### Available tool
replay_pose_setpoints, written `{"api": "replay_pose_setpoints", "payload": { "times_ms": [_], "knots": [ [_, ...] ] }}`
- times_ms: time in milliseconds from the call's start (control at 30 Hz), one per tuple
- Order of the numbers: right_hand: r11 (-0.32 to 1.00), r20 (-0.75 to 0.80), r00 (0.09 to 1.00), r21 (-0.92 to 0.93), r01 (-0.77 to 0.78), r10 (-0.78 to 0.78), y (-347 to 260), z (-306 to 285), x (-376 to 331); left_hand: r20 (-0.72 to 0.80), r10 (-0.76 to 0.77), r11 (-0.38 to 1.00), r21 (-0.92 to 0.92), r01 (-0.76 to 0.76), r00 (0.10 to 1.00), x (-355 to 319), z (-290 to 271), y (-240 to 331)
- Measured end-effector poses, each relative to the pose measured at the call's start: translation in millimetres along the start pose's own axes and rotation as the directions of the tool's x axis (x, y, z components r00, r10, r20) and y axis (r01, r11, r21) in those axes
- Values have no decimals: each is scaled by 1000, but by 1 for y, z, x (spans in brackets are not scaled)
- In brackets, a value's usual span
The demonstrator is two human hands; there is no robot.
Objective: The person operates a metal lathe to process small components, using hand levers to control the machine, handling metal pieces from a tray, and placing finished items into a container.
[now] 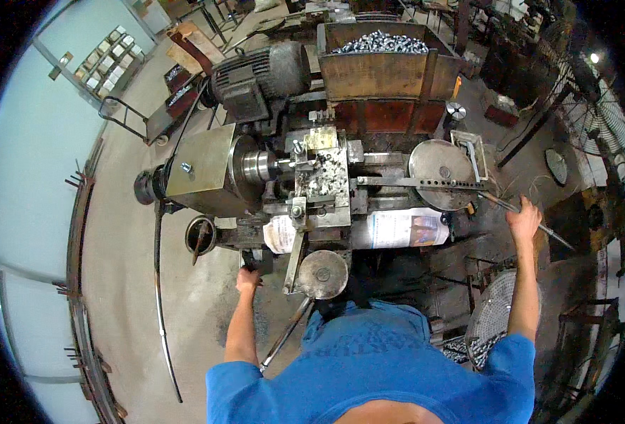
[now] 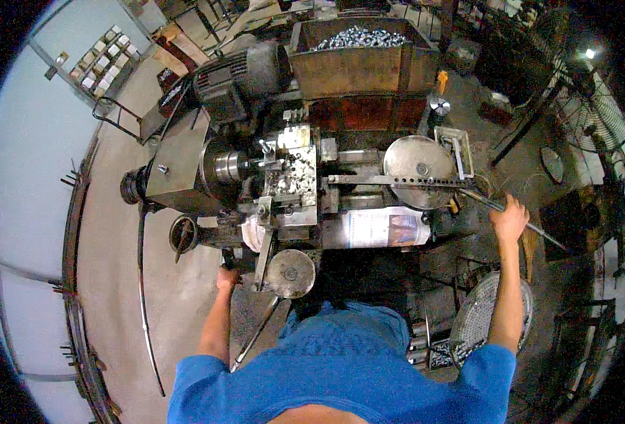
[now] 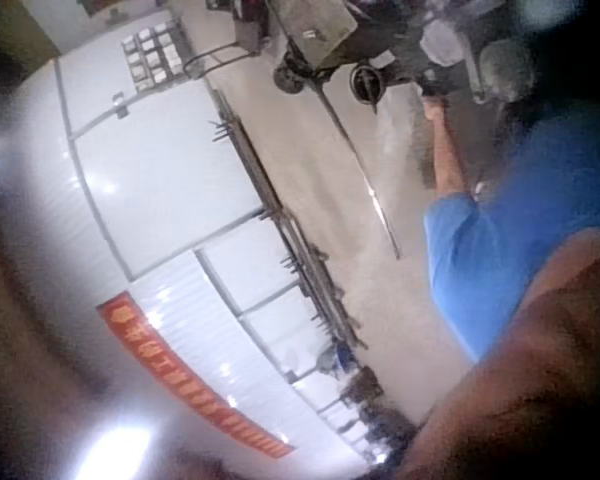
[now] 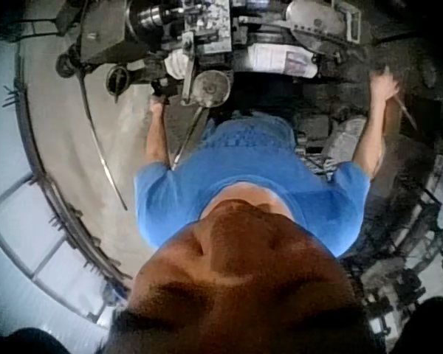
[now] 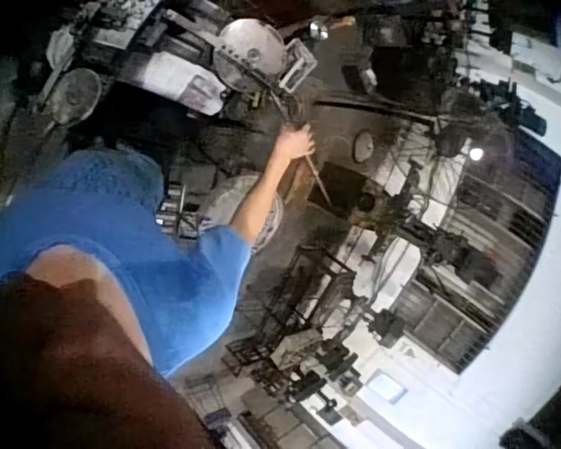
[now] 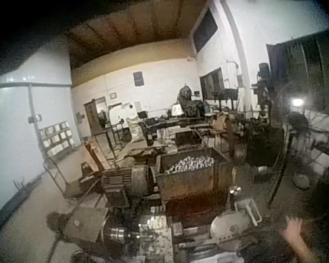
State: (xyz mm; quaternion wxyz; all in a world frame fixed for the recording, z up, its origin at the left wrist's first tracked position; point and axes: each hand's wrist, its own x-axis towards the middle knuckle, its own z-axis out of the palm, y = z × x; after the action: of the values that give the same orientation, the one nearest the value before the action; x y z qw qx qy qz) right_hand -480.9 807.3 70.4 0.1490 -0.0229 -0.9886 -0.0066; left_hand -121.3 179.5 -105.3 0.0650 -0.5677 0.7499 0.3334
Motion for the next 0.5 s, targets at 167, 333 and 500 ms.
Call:
{"api": "replay_pose_setpoints", "payload": {
  "times_ms": [167,333,500],
  "knots": [
    [991,-70,995,113,78,-71,-8,-15,-8,6,-39,953,300,36,999,49,-6,-26],
    [968,-33,993,221,117,-113,-23,-27,-19,107,218,890,387,-242,970,53,-23,-31],
    [912,-113,972,336,234,-207,-53,-34,-13,93,176,906,373,-198,980,69,-17,-43]
  ]
}}
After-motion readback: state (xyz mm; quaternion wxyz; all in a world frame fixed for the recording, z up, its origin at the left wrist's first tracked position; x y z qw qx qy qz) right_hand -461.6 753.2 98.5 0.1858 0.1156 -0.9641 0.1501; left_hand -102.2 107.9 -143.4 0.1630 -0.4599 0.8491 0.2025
